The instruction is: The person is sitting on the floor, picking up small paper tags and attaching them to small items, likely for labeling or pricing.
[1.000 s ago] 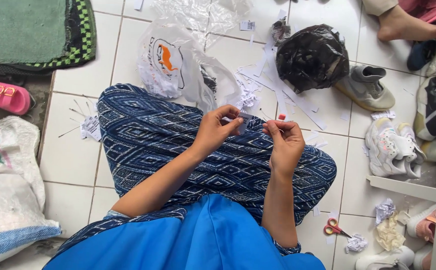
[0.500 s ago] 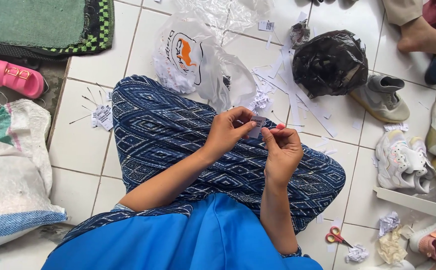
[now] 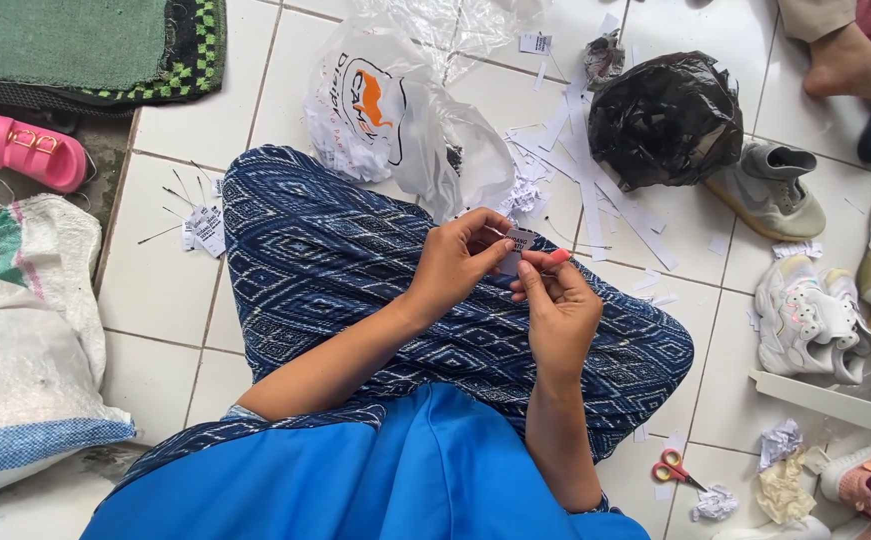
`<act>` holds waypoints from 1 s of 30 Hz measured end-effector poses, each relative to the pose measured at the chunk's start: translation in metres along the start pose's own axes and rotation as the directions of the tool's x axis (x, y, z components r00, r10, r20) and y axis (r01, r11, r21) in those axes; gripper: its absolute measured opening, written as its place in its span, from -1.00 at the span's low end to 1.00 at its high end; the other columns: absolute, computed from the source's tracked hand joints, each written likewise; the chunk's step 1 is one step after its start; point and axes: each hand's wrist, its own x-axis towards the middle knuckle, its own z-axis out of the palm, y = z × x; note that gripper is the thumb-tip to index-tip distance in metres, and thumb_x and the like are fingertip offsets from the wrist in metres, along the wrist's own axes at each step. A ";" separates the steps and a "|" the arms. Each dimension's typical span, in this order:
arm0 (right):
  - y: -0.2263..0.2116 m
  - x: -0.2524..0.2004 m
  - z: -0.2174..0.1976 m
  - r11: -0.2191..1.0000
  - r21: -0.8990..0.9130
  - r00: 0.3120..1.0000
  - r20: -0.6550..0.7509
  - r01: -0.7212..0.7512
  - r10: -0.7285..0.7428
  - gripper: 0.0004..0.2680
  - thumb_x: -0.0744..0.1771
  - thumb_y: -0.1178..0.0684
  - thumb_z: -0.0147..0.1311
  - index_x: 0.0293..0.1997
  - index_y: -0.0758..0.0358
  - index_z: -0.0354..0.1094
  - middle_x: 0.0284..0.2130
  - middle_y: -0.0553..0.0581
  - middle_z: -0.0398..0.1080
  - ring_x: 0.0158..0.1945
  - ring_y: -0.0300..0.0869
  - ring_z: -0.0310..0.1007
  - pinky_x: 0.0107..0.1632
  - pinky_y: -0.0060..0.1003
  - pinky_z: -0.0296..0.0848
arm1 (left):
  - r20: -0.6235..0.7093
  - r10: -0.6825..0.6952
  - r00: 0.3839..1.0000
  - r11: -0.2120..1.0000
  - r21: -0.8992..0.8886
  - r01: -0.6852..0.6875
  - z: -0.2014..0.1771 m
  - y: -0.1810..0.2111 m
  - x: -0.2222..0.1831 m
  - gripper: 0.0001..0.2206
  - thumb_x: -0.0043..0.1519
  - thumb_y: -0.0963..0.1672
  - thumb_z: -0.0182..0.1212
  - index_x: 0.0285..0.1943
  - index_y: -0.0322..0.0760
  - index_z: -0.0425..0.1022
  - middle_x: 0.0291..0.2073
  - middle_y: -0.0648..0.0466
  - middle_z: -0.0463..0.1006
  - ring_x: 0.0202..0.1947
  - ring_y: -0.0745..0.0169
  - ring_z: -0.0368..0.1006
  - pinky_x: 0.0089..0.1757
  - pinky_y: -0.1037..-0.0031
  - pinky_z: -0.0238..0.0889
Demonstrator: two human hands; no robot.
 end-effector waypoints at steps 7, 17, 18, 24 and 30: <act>0.002 0.002 -0.003 1.000 0.013 1.000 0.030 -0.001 0.000 -0.93 0.36 0.32 0.17 -0.12 0.54 0.50 -0.37 0.38 0.49 -0.43 -0.18 0.56 -0.43 -0.38 0.59 | -0.002 0.035 0.999 0.999 0.033 -0.035 0.002 0.003 -0.002 -0.89 0.24 -0.22 0.30 -0.09 -0.34 0.56 -0.38 -0.22 0.65 -0.45 0.06 0.61 -0.36 0.39 0.50; 0.003 0.002 -0.007 0.999 0.008 0.998 0.047 -0.032 0.031 -0.90 0.35 0.31 0.15 -0.07 0.53 0.50 -0.39 0.35 0.49 -0.48 -0.25 0.50 -0.46 -0.44 0.54 | -0.018 0.079 0.997 0.995 0.063 -0.077 0.006 -0.005 -0.004 -0.92 0.26 -0.22 0.29 -0.10 -0.29 0.59 -0.37 -0.18 0.66 -0.44 0.05 0.62 -0.37 0.42 0.48; 0.002 0.002 -0.007 0.999 0.008 0.998 0.050 -0.036 0.036 -0.90 0.35 0.31 0.16 -0.07 0.53 0.50 -0.40 0.34 0.49 -0.49 -0.25 0.50 -0.48 -0.45 0.53 | -0.019 0.085 0.996 0.994 0.070 -0.083 0.006 -0.004 -0.004 -0.92 0.27 -0.22 0.29 -0.10 -0.28 0.60 -0.37 -0.18 0.66 -0.44 0.03 0.63 -0.36 0.42 0.48; 0.009 0.003 -0.008 0.999 0.018 0.997 0.052 -0.050 0.049 -0.90 0.35 0.31 0.16 -0.07 0.52 0.51 -0.42 0.35 0.49 -0.51 -0.25 0.50 -0.52 -0.47 0.50 | -0.031 0.127 0.991 0.987 0.100 -0.124 0.007 -0.003 -0.005 -0.91 0.27 -0.23 0.29 -0.09 -0.27 0.62 -0.37 -0.17 0.67 -0.43 0.01 0.63 -0.37 0.43 0.48; 0.012 0.003 -0.002 0.992 0.108 0.998 0.017 -0.059 0.057 -0.90 0.33 0.34 0.15 -0.10 0.56 0.50 -0.44 0.40 0.49 -0.54 -0.24 0.50 -0.56 -0.47 0.47 | -0.038 0.217 0.975 0.970 0.120 -0.211 0.006 -0.001 -0.007 -0.90 0.28 -0.25 0.25 -0.09 -0.28 0.63 -0.34 -0.15 0.67 -0.31 -0.09 0.65 -0.30 0.35 0.51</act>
